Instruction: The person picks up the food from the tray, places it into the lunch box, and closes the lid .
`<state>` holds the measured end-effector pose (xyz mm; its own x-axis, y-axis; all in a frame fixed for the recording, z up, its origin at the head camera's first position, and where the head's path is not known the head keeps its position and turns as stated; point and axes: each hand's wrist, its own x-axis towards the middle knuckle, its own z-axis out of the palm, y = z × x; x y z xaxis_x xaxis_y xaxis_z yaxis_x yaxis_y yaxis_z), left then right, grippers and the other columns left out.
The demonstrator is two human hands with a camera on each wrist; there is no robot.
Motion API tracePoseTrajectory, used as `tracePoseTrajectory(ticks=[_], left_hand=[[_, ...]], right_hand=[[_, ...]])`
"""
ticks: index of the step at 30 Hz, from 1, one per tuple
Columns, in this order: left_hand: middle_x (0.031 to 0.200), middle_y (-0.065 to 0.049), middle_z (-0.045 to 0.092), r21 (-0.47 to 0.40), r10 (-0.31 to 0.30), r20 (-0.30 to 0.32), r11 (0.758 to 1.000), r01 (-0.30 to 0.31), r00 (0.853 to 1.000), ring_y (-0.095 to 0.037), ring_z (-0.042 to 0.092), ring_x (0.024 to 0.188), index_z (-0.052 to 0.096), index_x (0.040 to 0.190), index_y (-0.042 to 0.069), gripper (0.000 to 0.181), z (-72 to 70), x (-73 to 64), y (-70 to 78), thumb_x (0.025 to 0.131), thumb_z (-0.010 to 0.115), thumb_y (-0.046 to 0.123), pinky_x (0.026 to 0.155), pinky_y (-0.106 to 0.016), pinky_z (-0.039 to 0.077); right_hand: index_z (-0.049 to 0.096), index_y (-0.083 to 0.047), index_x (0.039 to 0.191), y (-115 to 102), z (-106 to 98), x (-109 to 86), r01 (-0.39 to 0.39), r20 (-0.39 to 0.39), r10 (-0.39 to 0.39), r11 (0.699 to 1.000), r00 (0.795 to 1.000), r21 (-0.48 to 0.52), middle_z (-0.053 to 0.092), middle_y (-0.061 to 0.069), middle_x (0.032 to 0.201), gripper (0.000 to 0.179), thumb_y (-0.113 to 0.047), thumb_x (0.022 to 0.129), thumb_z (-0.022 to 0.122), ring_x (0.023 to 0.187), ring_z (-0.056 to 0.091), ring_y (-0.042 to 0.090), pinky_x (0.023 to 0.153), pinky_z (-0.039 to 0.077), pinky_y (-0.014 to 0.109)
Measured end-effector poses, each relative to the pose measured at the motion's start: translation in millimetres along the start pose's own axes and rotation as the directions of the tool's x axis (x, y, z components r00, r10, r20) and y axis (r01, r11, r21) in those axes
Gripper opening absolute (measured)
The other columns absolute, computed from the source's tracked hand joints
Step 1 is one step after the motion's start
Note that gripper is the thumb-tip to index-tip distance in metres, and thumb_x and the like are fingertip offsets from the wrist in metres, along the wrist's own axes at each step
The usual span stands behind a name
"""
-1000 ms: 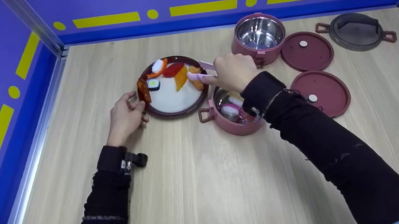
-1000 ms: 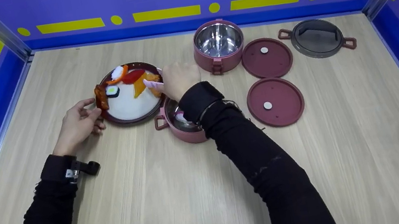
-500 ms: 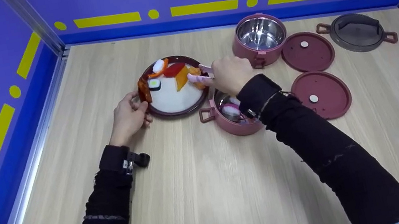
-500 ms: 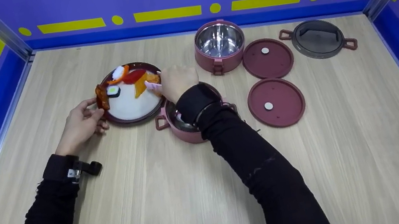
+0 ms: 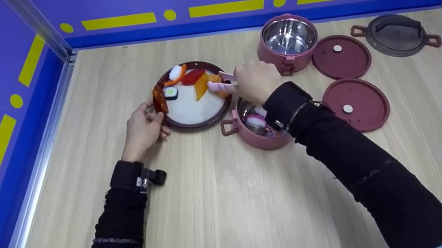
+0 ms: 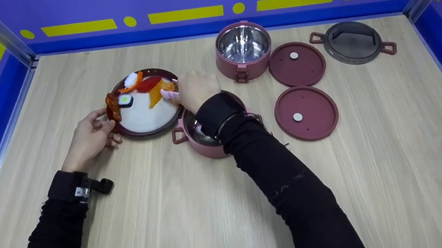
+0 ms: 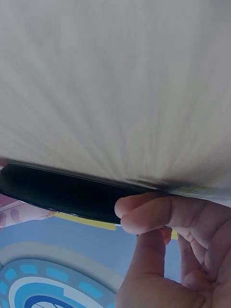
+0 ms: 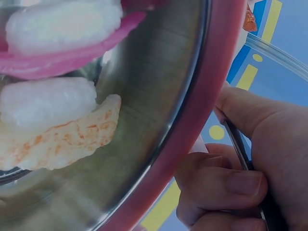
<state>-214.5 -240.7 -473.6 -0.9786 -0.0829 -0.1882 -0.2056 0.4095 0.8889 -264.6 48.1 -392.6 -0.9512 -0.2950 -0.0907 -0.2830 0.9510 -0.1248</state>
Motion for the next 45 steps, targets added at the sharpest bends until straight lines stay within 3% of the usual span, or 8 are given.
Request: tracePoseTrajectory(ticks=[6,11,21,30,39,45], left_hand=[[0.093,-0.012,0.064,-0.001,0.014,-0.003,1.000,-0.014,1.000,-0.012,0.068,0.057,0.038,0.155,0.005,0.053,-0.4,0.0,-0.5,0.105,0.053,0.012,0.058,-0.029,0.060],[0.092,-0.013,0.066,0.005,0.024,0.008,1.000,-0.024,1.000,-0.012,0.068,0.057,0.040,0.154,0.006,0.050,-0.2,-0.7,-1.1,0.105,0.053,0.013,0.058,-0.030,0.060],[0.096,-0.014,0.066,-0.007,0.004,0.012,1.000,-0.004,1.000,-0.011,0.068,0.058,0.038,0.155,0.004,0.052,0.6,0.2,-0.4,0.105,0.052,0.012,0.059,-0.028,0.061],[0.100,-0.013,0.064,-0.011,-0.019,0.011,1.000,0.019,1.000,-0.010,0.070,0.066,0.036,0.156,0.002,0.053,0.7,3.0,-0.6,0.106,0.051,0.009,0.068,-0.025,0.062],[0.100,-0.013,0.064,-0.005,0.010,0.016,1.000,-0.009,1.000,-0.009,0.069,0.065,0.035,0.156,0.000,0.053,0.6,1.1,-0.7,0.105,0.051,0.009,0.067,-0.024,0.061],[0.101,-0.014,0.064,0.001,0.015,0.016,1.000,-0.015,1.000,-0.009,0.069,0.065,0.036,0.156,0.001,0.053,0.7,0.5,-1.3,0.106,0.051,0.010,0.067,-0.024,0.061]], right_hand=[[0.067,-0.006,0.087,3,2,-1.3,0.042,-0.046,-0.041,0.999,0.998,0.010,0.049,0.006,0.073,0.061,-0.066,0.093,0.061,0.067,0.055,0.028,0.055,0.039,0.037],[0.071,-0.006,0.097,5,2,-3.5,0.074,-0.055,-0.074,0.997,0.996,0.007,0.053,0.007,0.075,0.057,-0.062,0.095,0.062,0.068,0.055,0.028,0.055,0.038,0.036],[0.071,-0.007,0.100,10,0,-2.9,0.064,-0.049,-0.063,0.998,0.997,0.013,0.051,0.007,0.076,0.054,-0.060,0.096,0.062,0.070,0.054,0.028,0.057,0.036,0.036],[0.072,-0.007,0.103,11,-5,-4.3,0.082,-0.047,-0.082,0.997,0.996,0.011,0.050,0.005,0.075,0.054,-0.059,0.097,0.061,0.069,0.052,0.027,0.057,0.035,0.036],[0.074,-0.006,0.108,14,-15,-12.9,0.126,-0.105,-0.124,0.992,0.987,0.004,0.044,0.005,0.072,0.052,-0.056,0.097,0.063,0.066,0.052,0.028,0.055,0.034,0.035],[0.074,-0.009,0.118,20,-21,-18.9,0.126,-0.098,-0.124,0.992,0.987,0.018,0.053,0.007,0.076,0.053,-0.056,0.098,0.062,0.069,0.056,0.029,0.056,0.037,0.036]])
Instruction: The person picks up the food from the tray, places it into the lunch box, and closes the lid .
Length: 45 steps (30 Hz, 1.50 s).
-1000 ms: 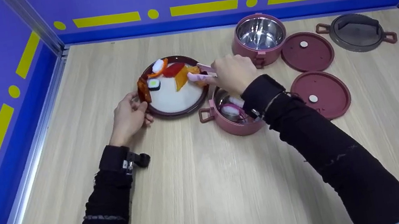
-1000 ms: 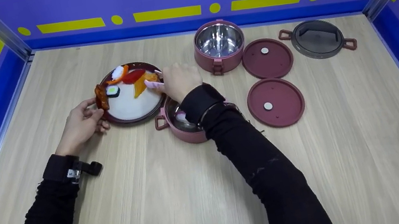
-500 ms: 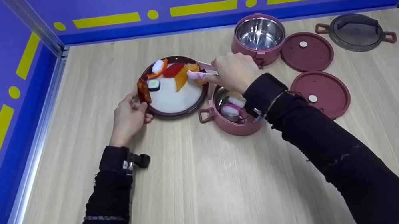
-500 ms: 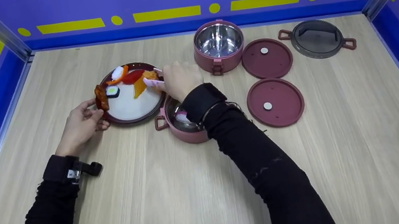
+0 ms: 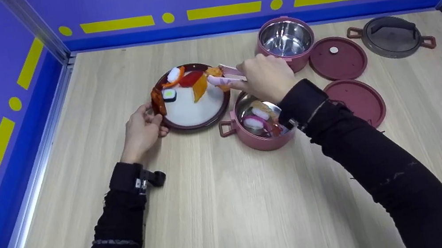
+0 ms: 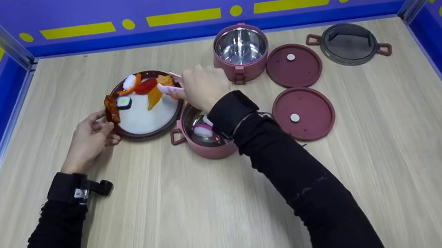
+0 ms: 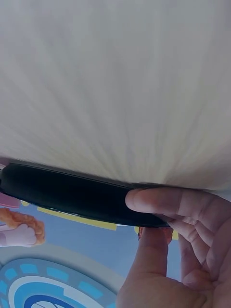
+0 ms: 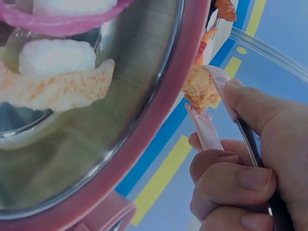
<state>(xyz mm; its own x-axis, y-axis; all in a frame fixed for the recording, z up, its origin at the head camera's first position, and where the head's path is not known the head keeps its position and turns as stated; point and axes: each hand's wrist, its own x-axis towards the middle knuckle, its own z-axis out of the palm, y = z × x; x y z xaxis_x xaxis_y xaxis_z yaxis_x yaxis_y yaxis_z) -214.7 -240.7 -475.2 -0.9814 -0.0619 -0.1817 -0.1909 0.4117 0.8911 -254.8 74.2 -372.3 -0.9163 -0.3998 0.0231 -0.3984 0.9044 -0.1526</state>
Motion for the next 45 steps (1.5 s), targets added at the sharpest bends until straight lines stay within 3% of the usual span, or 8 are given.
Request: tracePoseTrajectory(ticks=[6,12,20,27,33,35,41,45], left_hand=[[0.102,-0.015,0.065,-0.004,0.007,-0.004,1.000,-0.007,1.000,-0.009,0.069,0.066,0.037,0.155,0.001,0.052,0.6,-0.2,-0.5,0.106,0.051,0.010,0.067,-0.025,0.062],[0.100,-0.014,0.064,-0.012,0.002,-0.002,1.000,-0.002,1.000,-0.009,0.068,0.065,0.037,0.155,0.001,0.052,0.8,-0.5,0.2,0.106,0.051,0.009,0.067,-0.025,0.061],[0.100,-0.014,0.065,0.003,-0.014,0.001,1.000,0.014,1.000,-0.011,0.069,0.067,0.037,0.156,0.003,0.052,-0.1,-0.9,0.6,0.106,0.050,0.010,0.067,-0.025,0.062],[0.101,-0.014,0.065,0.015,-0.015,-0.004,1.000,0.015,1.000,-0.009,0.069,0.066,0.036,0.156,0.002,0.052,0.8,0.9,0.8,0.107,0.049,0.011,0.066,-0.023,0.061],[0.101,-0.014,0.065,-0.004,-0.020,-0.010,1.000,0.020,1.000,-0.008,0.068,0.065,0.035,0.156,0.001,0.052,2.3,2.2,-0.2,0.106,0.050,0.009,0.066,-0.023,0.061],[0.100,-0.013,0.065,-0.006,-0.025,-0.011,1.000,0.025,1.000,-0.008,0.068,0.065,0.035,0.156,0.001,0.053,3.0,2.9,-0.3,0.106,0.050,0.009,0.066,-0.023,0.061],[0.100,-0.013,0.064,-0.008,-0.030,-0.006,1.000,0.030,1.000,-0.009,0.068,0.065,0.035,0.156,0.001,0.053,3.3,2.1,0.5,0.106,0.050,0.010,0.066,-0.024,0.061],[0.101,-0.014,0.063,-0.003,-0.023,-0.004,1.000,0.023,1.000,-0.009,0.068,0.064,0.034,0.156,0.000,0.054,2.4,1.3,0.3,0.106,0.051,0.010,0.066,-0.025,0.061]], right_hand=[[0.074,-0.008,0.113,8,-8,-5.3,0.014,-0.011,-0.014,1.000,1.000,0.001,0.057,0.010,0.077,0.054,-0.058,0.098,0.060,0.069,0.058,0.031,0.059,0.044,0.040],[0.073,-0.009,0.111,16,-17,-14.3,0.015,0.008,-0.015,1.000,1.000,-0.004,0.057,0.009,0.077,0.051,-0.056,0.098,0.060,0.069,0.057,0.029,0.057,0.041,0.038],[0.069,-0.010,0.131,26,-26,-28.5,0.023,0.009,-0.023,0.999,1.000,-0.022,0.061,0.010,0.080,0.057,-0.056,0.098,0.061,0.071,0.059,0.029,0.056,0.047,0.042],[0.066,-0.014,0.136,35,-30,-46.0,0.030,0.018,-0.029,1.000,0.999,-0.005,0.051,0.006,0.070,0.056,-0.055,0.098,0.062,0.063,0.055,0.027,0.050,0.040,0.036],[0.066,-0.015,0.138,42,-30,-58.8,0.011,0.031,-0.011,1.000,0.999,0.009,0.066,0.013,0.083,0.056,-0.053,0.097,0.064,0.065,0.057,0.029,0.050,0.039,0.036],[0.067,-0.016,0.137,44,-30,-63.1,0.009,0.030,-0.010,1.000,1.000,0.015,0.068,0.014,0.087,0.054,-0.053,0.097,0.064,0.067,0.059,0.030,0.052,0.042,0.038],[0.073,-0.015,0.119,48,-28,-76.7,0.057,0.004,-0.057,0.998,0.998,0.026,0.058,0.006,0.070,0.042,-0.051,0.097,0.065,0.060,0.056,0.026,0.050,0.039,0.035],[0.073,-0.015,0.124,50,-24,-84.8,0.081,-0.008,-0.080,0.996,0.997,0.031,0.063,0.005,0.071,0.045,-0.050,0.096,0.067,0.061,0.055,0.022,0.048,0.040,0.034]])
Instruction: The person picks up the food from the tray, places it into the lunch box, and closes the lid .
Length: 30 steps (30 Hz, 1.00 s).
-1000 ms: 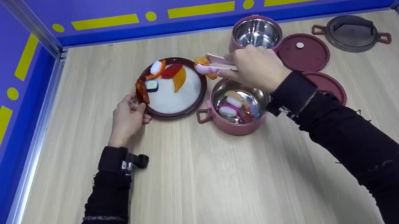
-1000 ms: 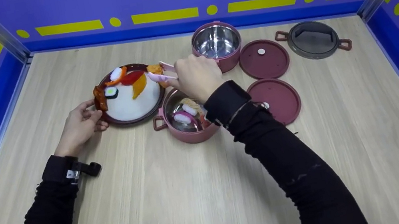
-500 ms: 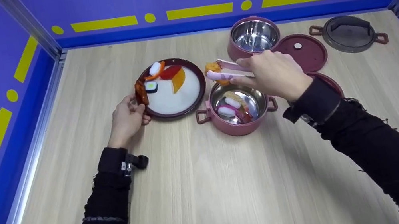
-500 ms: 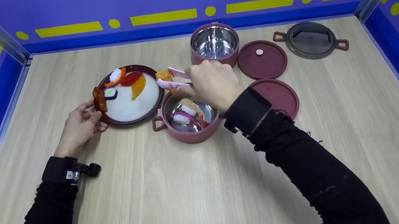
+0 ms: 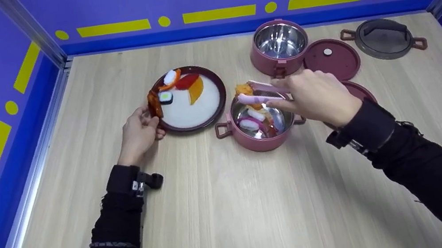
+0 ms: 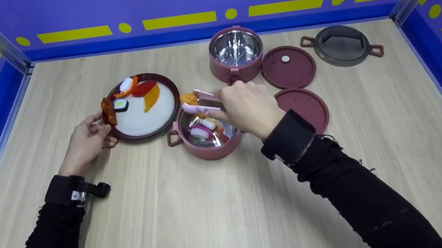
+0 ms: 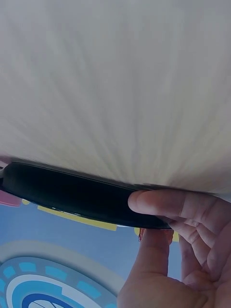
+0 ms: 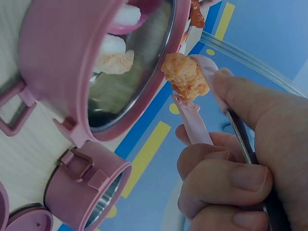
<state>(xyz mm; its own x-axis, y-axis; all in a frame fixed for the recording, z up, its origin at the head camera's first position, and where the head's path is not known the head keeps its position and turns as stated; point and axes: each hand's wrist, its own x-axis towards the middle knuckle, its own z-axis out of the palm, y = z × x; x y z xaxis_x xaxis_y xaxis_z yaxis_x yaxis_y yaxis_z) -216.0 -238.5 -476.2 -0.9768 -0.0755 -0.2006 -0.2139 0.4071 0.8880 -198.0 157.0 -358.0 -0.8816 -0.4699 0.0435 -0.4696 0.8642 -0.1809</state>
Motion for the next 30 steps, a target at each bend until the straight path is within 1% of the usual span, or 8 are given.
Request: tracePoseTrajectory(ticks=[4,9,14,21,24,30], left_hand=[[0.100,-0.013,0.063,-0.009,0.002,-0.001,1.000,-0.002,1.000,-0.009,0.068,0.064,0.034,0.156,0.001,0.054,-0.4,0.1,-1.1,0.106,0.051,0.009,0.067,-0.025,0.062],[0.099,-0.014,0.065,-0.013,0.006,-0.009,1.000,-0.006,1.000,-0.009,0.069,0.065,0.037,0.155,0.002,0.052,-0.8,0.6,-3.1,0.105,0.052,0.009,0.066,-0.025,0.062],[0.098,-0.014,0.065,-0.016,0.009,-0.009,1.000,-0.009,1.000,-0.009,0.069,0.065,0.038,0.154,0.003,0.051,-0.9,0.3,-2.6,0.105,0.052,0.009,0.066,-0.025,0.062],[0.098,-0.014,0.065,-0.036,-0.005,-0.005,0.999,0.005,1.000,-0.009,0.069,0.064,0.038,0.155,0.003,0.052,-1.0,0.1,-1.6,0.105,0.052,0.009,0.066,-0.025,0.062],[0.098,-0.013,0.065,-0.048,-0.011,-0.004,0.999,0.011,1.000,-0.009,0.069,0.065,0.038,0.155,0.003,0.052,-0.8,0.2,-1.7,0.105,0.052,0.008,0.067,-0.025,0.062],[0.097,-0.013,0.064,-0.040,-0.007,-0.001,0.999,0.007,1.000,-0.009,0.068,0.064,0.037,0.155,0.002,0.052,-1.0,-0.7,-0.9,0.105,0.052,0.009,0.066,-0.025,0.062]], right_hand=[[0.071,-0.016,0.129,2,4,-8.1,0.010,0.019,-0.010,1.000,1.000,0.016,0.065,0.002,0.075,0.047,-0.049,0.096,0.069,0.060,0.054,0.019,0.048,0.039,0.031],[0.073,-0.013,0.128,2,10,-16.3,0.028,0.047,-0.029,0.999,0.998,0.025,0.064,0.001,0.073,0.050,-0.051,0.096,0.068,0.059,0.048,0.017,0.047,0.034,0.028],[0.073,-0.013,0.128,2,17,-23.4,0.033,0.065,-0.034,0.999,0.997,0.014,0.059,0.001,0.068,0.050,-0.051,0.095,0.068,0.056,0.045,0.016,0.044,0.030,0.028],[0.072,-0.015,0.129,0,21,-29.0,0.056,0.078,-0.055,0.998,0.995,-0.019,0.053,-0.001,0.062,0.051,-0.050,0.093,0.071,0.053,0.044,0.014,0.044,0.030,0.027],[0.072,-0.015,0.130,0,22,-29.3,0.059,0.095,-0.057,0.998,0.994,-0.017,0.053,-0.001,0.063,0.052,-0.051,0.093,0.072,0.053,0.043,0.014,0.044,0.030,0.027],[0.074,-0.015,0.126,-1,23,-29.6,0.065,0.124,-0.060,0.997,0.990,-0.034,0.057,0.000,0.065,0.051,-0.053,0.093,0.070,0.056,0.047,0.015,0.046,0.034,0.027]])
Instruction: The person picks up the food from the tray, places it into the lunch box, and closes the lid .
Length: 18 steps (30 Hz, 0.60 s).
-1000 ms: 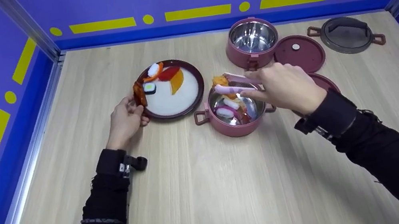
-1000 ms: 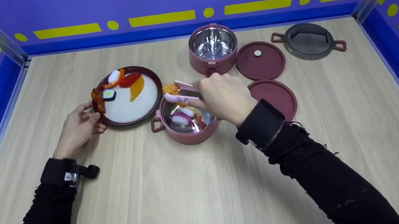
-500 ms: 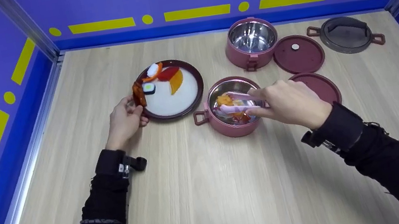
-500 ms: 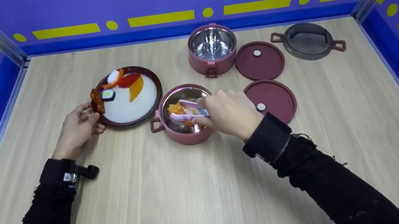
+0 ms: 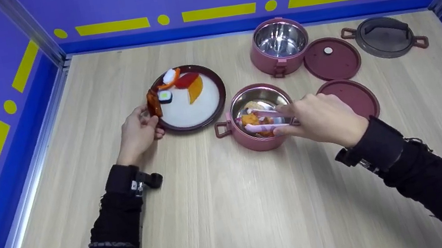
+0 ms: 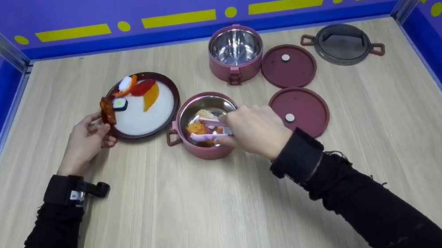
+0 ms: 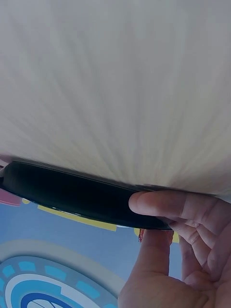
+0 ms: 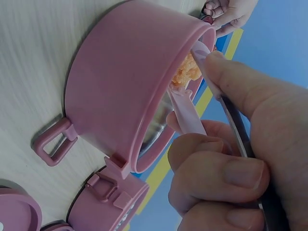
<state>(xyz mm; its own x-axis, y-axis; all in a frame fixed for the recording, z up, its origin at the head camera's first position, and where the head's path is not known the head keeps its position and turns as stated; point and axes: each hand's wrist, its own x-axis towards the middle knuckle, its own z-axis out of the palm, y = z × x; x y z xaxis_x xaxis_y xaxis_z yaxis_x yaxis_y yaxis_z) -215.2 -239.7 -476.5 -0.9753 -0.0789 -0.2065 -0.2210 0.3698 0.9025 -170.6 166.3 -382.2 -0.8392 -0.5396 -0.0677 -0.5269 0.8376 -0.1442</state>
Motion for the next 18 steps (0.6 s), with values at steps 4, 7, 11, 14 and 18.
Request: tracePoseTrajectory(ticks=[4,7,11,14,18], left_hand=[[0.098,-0.014,0.064,0.005,0.006,0.002,1.000,-0.006,1.000,-0.009,0.068,0.064,0.037,0.155,0.002,0.053,0.0,-0.4,0.2,0.105,0.052,0.010,0.066,-0.025,0.061],[0.098,-0.013,0.065,0.014,0.016,0.007,1.000,-0.016,1.000,-0.009,0.069,0.065,0.036,0.155,0.002,0.053,-0.7,-1.3,0.2,0.106,0.052,0.011,0.067,-0.024,0.061],[0.097,-0.013,0.064,0.023,0.025,0.005,0.999,-0.025,1.000,-0.009,0.069,0.066,0.037,0.155,0.003,0.052,-1.5,-2.1,-0.3,0.106,0.052,0.011,0.067,-0.023,0.061],[0.097,-0.012,0.064,0.015,0.022,0.003,1.000,-0.022,1.000,-0.009,0.069,0.065,0.037,0.155,0.003,0.053,-1.4,-1.9,-0.2,0.106,0.052,0.011,0.067,-0.024,0.061],[0.098,-0.014,0.064,0.001,0.017,0.009,1.000,-0.017,1.000,-0.010,0.069,0.065,0.036,0.155,0.002,0.053,-0.9,-1.4,-0.1,0.106,0.053,0.011,0.067,-0.025,0.062]], right_hand=[[0.073,-0.016,0.127,-0.4,0.4,-0.9,-0.010,0.018,0.010,1.000,1.000,0.000,0.056,-0.001,0.066,0.052,-0.054,0.093,0.070,0.057,0.047,0.015,0.046,0.033,0.028],[0.073,-0.017,0.128,-0.6,0.3,-1.8,-0.015,0.018,0.015,1.000,1.000,-0.007,0.055,-0.001,0.066,0.052,-0.055,0.093,0.069,0.057,0.047,0.016,0.045,0.032,0.028],[0.073,-0.018,0.127,-0.4,0.1,-2.8,-0.014,0.009,0.015,1.000,1.000,-0.011,0.055,-0.001,0.064,0.050,-0.054,0.093,0.069,0.055,0.046,0.016,0.045,0.031,0.028],[0.074,-0.017,0.126,-0.2,0.5,-3.3,-0.012,0.005,0.012,1.000,1.000,-0.004,0.057,0.000,0.066,0.049,-0.053,0.093,0.070,0.055,0.046,0.015,0.045,0.031,0.028],[0.074,-0.016,0.126,-0.2,1.0,-3.9,-0.012,-0.001,0.012,1.000,1.000,-0.003,0.059,0.000,0.067,0.050,-0.053,0.093,0.070,0.055,0.047,0.015,0.044,0.032,0.028]])
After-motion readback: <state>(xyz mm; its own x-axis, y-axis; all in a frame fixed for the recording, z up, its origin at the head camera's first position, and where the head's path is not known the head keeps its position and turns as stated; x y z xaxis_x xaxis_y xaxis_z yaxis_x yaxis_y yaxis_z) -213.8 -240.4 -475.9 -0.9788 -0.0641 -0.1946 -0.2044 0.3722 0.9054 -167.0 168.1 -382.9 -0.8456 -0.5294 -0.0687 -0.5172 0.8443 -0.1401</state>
